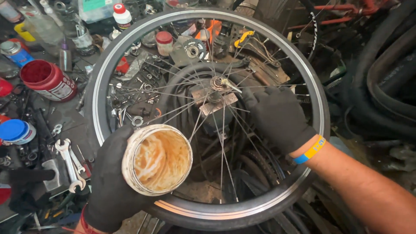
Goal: Applying grease to the hub and bearings of a bicycle wheel using a small brush.
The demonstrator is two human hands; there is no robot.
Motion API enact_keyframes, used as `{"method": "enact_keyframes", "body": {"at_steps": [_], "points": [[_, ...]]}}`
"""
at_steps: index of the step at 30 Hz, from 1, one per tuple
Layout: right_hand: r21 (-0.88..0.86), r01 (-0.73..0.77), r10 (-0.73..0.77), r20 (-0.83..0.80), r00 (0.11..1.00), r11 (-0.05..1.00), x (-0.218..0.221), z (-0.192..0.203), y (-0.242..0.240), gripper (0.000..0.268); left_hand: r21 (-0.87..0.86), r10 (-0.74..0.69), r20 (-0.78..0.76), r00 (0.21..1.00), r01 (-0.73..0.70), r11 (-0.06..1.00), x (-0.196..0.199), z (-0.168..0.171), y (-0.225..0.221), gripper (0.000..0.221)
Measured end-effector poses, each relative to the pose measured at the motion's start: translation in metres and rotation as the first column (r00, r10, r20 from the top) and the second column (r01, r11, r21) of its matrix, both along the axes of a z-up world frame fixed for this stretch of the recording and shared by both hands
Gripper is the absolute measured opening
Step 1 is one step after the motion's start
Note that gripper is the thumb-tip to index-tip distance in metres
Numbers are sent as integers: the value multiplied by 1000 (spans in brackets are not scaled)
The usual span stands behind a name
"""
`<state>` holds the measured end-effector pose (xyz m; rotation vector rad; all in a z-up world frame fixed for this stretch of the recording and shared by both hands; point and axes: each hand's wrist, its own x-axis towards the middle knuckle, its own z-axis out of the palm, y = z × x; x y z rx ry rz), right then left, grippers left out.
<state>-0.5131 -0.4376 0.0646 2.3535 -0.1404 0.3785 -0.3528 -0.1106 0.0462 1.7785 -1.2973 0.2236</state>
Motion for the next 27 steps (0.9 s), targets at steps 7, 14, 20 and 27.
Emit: {"method": "enact_keyframes", "body": {"at_steps": [7, 14, 20, 27], "points": [[-66, -5, -1, -82, 997, 998, 7, -6, 9, 47, 33, -25, -12, 1000, 26, 999, 3, -1, 2, 102], [-166, 1, -14, -81, 997, 986, 4, -19, 47, 39, 47, 19, 53, 998, -21, 999, 5, -22, 7, 113], [168, -7, 13, -33, 999, 986, -14, 7, 36, 50, 18, 22, 78, 997, -23, 1000, 9, -30, 12, 120], [692, -210, 80, 215, 973, 691, 4, -11, 13, 39, -1, 7, 54, 999, -7, 1000, 6, -29, 8, 121]]}}
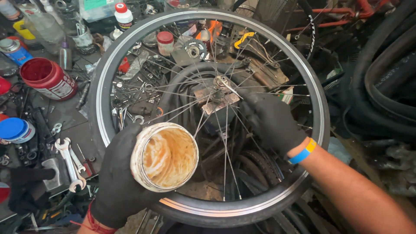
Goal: Applying grease to the hub and bearings of a bicycle wheel using a small brush.
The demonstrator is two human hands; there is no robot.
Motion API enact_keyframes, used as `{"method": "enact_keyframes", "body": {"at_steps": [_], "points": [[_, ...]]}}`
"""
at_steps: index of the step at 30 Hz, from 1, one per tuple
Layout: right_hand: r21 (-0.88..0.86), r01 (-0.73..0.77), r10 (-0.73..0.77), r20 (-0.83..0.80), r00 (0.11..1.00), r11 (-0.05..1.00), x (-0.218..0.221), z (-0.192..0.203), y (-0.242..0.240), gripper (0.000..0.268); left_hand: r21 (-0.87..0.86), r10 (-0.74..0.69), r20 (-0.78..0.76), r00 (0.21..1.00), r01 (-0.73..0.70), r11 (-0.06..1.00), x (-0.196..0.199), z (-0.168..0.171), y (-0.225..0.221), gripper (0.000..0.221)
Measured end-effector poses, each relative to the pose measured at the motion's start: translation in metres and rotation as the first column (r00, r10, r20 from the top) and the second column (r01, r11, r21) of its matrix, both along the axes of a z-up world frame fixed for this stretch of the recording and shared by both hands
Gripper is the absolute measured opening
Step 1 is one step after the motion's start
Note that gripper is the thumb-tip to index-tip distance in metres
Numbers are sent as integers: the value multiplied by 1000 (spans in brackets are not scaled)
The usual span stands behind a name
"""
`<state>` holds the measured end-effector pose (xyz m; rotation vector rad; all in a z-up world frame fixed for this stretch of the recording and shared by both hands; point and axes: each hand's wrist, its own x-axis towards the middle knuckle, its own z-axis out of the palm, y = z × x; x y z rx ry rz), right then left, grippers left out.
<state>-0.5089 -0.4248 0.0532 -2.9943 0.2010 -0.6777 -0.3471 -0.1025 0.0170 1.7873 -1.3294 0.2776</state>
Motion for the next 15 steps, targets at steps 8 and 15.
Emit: {"method": "enact_keyframes", "body": {"at_steps": [8, 15], "points": [[292, 134, -116, -78, 990, 947, 6, -18, -1, 45, 14, 2, -41, 999, -2, 1000, -3, 3, 0, 114], [722, 168, -88, -148, 985, 671, 3, -23, 4, 48, -9, 10, -73, 997, -10, 1000, -5, 5, 0, 111]]}}
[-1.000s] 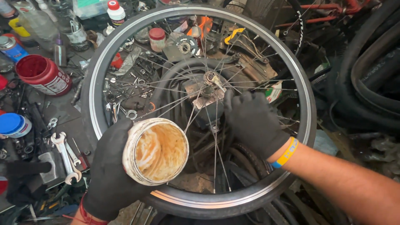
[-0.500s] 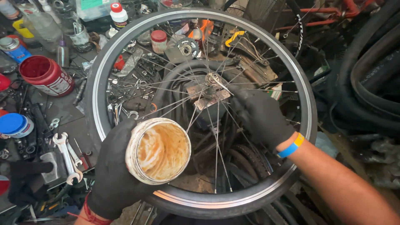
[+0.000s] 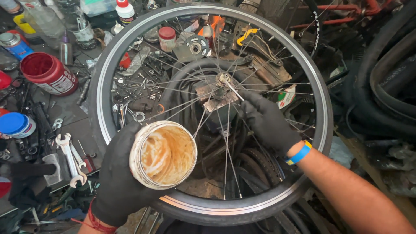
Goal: Applying grease to the hub and bearings of a bicycle wheel using a small brush.
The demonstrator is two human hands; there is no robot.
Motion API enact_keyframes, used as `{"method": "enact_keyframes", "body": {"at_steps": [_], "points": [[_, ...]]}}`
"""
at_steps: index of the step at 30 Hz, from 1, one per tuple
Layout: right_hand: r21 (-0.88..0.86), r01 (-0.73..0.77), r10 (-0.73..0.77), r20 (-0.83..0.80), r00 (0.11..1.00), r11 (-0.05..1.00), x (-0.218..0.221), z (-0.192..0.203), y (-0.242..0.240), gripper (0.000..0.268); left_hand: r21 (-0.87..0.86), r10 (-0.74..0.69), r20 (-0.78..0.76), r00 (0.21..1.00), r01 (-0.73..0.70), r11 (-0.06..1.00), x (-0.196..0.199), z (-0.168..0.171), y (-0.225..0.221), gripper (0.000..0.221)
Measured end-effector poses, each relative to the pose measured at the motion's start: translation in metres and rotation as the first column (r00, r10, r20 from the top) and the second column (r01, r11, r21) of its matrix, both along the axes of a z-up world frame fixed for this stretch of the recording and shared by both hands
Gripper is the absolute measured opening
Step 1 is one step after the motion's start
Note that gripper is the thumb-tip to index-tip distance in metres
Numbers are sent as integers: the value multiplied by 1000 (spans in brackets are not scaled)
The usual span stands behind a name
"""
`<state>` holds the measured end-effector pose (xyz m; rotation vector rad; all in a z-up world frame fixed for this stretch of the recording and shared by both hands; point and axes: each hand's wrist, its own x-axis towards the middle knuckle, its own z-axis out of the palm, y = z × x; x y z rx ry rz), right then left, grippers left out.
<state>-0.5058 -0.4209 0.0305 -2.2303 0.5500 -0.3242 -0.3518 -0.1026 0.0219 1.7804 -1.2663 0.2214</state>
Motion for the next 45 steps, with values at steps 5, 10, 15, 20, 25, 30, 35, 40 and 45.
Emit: {"method": "enact_keyframes", "body": {"at_steps": [5, 10, 15, 20, 25, 30, 35, 40, 45], "points": [[290, 118, -119, -12, 993, 950, -2, 19, 16, 34, 22, 27, -6, 1000, -27, 999, 0, -4, 2, 118], [168, -45, 35, 59, 998, 985, -15, 35, 3, 23, -2, 28, 34, 999, -28, 1000, 2, -14, 6, 121], [497, 180, -222, 26, 975, 849, -17, 53, 10, 33, 27, 15, 7, 1000, -15, 1000, -2, 9, -3, 111], [435, 75, -112, 59, 992, 897, -3, 37, 7, 31, 17, -5, 43, 999, 5, 1000, -1, 3, -4, 109], [534, 78, -174, 130, 976, 842, 9, 23, 11, 19, 27, 13, 22, 1000, -14, 1000, -1, -3, 2, 116], [560, 175, -262, 78, 962, 810, 13, 34, 14, 22, -5, 33, 55, 998, -33, 999, 1, -16, 7, 123], [346, 119, -147, 56, 988, 931, 0, 49, -5, 31, 13, 8, 46, 999, -8, 1000, 0, -1, 5, 111], [265, 118, -140, 66, 988, 957, -5, 58, -1, 39, 2, 17, 48, 999, -17, 1000, 2, -12, 6, 119], [90, 119, -124, 46, 991, 989, 1, 43, -4, 32, 30, 14, 68, 998, -16, 999, 0, -5, 3, 123]]}}
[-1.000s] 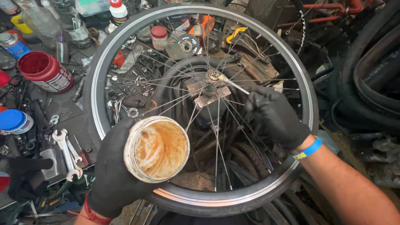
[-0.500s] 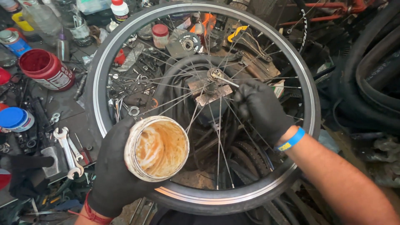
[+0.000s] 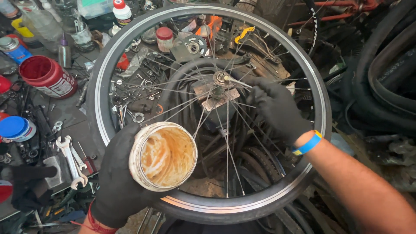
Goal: Applying grease to the hub and bearings of a bicycle wheel using a small brush.
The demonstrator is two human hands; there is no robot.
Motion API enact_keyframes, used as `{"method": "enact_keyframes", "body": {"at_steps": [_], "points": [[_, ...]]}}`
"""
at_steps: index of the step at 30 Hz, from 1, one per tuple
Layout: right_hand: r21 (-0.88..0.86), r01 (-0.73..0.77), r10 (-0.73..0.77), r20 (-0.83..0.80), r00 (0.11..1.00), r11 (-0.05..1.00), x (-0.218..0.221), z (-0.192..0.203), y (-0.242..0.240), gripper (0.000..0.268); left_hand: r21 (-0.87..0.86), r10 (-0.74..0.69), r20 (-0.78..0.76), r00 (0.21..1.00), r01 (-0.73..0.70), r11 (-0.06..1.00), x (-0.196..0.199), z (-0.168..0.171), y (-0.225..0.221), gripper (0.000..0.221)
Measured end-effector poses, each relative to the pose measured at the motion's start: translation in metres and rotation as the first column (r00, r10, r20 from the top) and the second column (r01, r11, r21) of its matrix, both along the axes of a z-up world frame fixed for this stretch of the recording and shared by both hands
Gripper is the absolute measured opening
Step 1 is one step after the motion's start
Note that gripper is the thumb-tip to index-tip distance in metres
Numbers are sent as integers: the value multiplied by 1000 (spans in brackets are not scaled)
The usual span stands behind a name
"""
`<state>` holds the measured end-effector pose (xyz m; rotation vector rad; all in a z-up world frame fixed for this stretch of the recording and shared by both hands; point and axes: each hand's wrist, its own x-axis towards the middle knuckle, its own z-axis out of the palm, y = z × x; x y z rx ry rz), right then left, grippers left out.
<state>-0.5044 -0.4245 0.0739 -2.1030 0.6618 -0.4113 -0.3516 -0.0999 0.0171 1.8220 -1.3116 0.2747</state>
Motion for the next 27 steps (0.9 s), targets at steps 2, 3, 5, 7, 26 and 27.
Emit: {"method": "enact_keyframes", "body": {"at_steps": [2, 3, 5, 7, 26, 27], "points": [[-196, -56, 57, 2, 998, 979, 1, -16, -12, 35, 4, -33, -70, 997, 33, 999, -2, 16, -3, 109], [-195, -58, 59, 2, 998, 979, 2, -15, -13, 35, 5, -31, -70, 997, 31, 1000, -2, 16, -3, 109], [-318, -125, 147, 44, 988, 940, 3, -15, -15, 28, -15, -30, -56, 998, 29, 999, -2, 15, -2, 109], [-437, -133, 118, -61, 991, 890, 5, -3, -13, 32, -10, -15, -57, 998, 15, 1000, -3, 9, -1, 112], [-912, -251, 1, -265, 964, 325, 12, 7, -21, 30, -16, 31, 2, 1000, -31, 999, -5, -4, 1, 126], [-912, -249, -1, -264, 964, 327, 13, 8, -20, 30, -15, 28, 3, 1000, -28, 999, -6, 6, -2, 126]]}}
